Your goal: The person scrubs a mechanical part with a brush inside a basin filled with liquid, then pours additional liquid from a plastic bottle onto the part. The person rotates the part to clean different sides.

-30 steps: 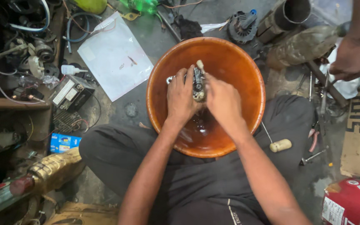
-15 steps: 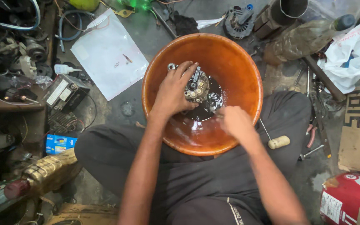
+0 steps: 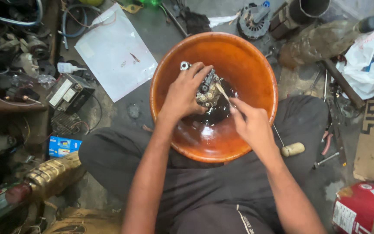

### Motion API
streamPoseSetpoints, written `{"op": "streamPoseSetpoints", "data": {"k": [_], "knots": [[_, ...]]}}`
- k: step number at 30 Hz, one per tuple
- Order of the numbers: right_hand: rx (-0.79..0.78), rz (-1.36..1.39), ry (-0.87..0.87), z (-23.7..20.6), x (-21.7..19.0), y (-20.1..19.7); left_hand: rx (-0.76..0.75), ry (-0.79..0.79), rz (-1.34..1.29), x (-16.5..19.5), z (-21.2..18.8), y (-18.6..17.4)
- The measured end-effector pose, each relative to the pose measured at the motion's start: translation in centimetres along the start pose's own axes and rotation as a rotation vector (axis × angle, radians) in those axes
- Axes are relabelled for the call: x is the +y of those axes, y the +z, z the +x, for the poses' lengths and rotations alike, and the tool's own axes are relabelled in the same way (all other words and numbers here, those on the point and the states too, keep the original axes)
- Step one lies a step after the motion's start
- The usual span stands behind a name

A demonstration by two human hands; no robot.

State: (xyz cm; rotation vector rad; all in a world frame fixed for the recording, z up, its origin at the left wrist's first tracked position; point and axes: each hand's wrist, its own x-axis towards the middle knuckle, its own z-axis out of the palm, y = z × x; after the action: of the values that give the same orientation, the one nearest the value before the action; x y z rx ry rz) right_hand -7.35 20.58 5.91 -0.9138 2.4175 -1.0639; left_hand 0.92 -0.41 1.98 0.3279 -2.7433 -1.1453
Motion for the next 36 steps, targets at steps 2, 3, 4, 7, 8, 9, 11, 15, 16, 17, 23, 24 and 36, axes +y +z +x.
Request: {"op": "streamPoseSetpoints", "data": {"k": [2, 3, 4, 7, 8, 9, 11, 15, 16, 17, 23, 24, 36], "knots": [[-0.019, -0.033, 0.190, -0.1, -0.2, -0.2, 0.003, 0.002, 0.016, 0.1, 0.0, 0.1], [0.000, -0.032, 0.101, -0.2, -0.3, -0.2, -0.002, 0.001, 0.024, 0.1, 0.0, 0.2], [0.018, -0.030, 0.011, 0.0, -0.4, 0.1, -0.007, -0.001, 0.034, 0.1, 0.1, 0.2], [0.020, -0.033, -0.013, 0.1, -0.6, 0.6, -0.009, -0.017, 0.056, 0.1, 0.0, 0.3], [0.014, -0.036, 0.011, 0.0, -0.7, 0.6, -0.006, -0.005, 0.048, 0.1, 0.0, 0.3], [0.024, -0.038, -0.003, 0.1, -0.8, 0.6, 0.000, 0.002, 0.043, 0.1, 0.0, 0.3], [0.029, -0.044, -0.029, -0.1, -0.8, 0.2, 0.002, -0.008, 0.039, 0.1, -0.2, 0.4], [0.007, -0.033, 0.031, 0.1, -1.0, -0.1, 0.013, 0.006, 0.050, 0.1, -0.1, 0.5], [0.012, -0.015, 0.004, 0.5, -1.1, 0.3, 0.014, 0.010, 0.049, 0.1, -0.1, 0.5], [0.019, 0.001, -0.022, 0.7, -1.1, 0.4, 0.011, -0.002, 0.046, 0.1, -0.1, 0.5], [-0.021, -0.131, 0.062, 0.6, -0.8, 0.2, 0.023, 0.006, 0.041, 0.1, -0.1, 0.4], [-0.021, -0.117, 0.060, 0.7, -0.8, 0.0, 0.023, 0.002, 0.049, 0.1, 0.0, 0.5], [0.089, -0.253, -0.079, -1.5, -1.1, 3.6, 0.151, -0.063, 0.136, 0.5, -0.2, 2.0]]}}
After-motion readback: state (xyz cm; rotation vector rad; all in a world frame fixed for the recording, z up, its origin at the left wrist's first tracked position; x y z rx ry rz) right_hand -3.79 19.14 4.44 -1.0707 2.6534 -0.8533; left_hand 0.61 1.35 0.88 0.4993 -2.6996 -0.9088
